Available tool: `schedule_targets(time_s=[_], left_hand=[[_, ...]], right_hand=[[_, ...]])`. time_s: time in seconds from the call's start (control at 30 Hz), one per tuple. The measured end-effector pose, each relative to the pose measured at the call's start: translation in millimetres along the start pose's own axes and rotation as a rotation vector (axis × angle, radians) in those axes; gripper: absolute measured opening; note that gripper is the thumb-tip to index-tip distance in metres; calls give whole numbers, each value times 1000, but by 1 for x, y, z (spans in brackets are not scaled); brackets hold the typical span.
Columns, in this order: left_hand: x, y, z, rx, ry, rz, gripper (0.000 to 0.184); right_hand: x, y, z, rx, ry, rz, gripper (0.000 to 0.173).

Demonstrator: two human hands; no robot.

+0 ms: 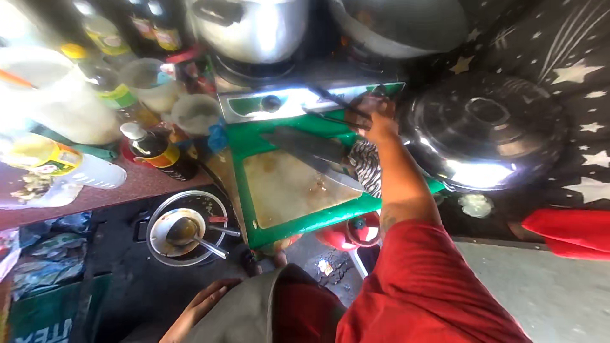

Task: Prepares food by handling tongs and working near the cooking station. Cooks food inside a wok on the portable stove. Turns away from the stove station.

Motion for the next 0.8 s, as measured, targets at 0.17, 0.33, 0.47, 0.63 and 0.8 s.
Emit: schedule_targets(time_s=[0.17,0.33,0.47,0.63,0.8], left_hand=[[-5,8,-16,-40,-107,16,39],[-5,16,-8,-19,-27,-26,44],[-1,28,20,-56,-73,31,39],[-14,33,26,-76,-22,-36,39],[-38,48,42,-116,57,-152,39]], right_hand=[[-63,63,26,80,-176,132,86],[-75,85,26,197,-154,238,65],[-73,67,15,218,-109,262,61],[-36,-15,18,27,-32,408,63],[32,-96,65,-205,11,546,76]])
Point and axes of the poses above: each hand's wrist, its own x-axis away from the middle knuckle, its own y-axis out of the palm, z = x × y, the point moved 7 cm from there along -x, towards the middle knuckle, and after that the axes turned 12 degrees about z, right-handed, at the moved point
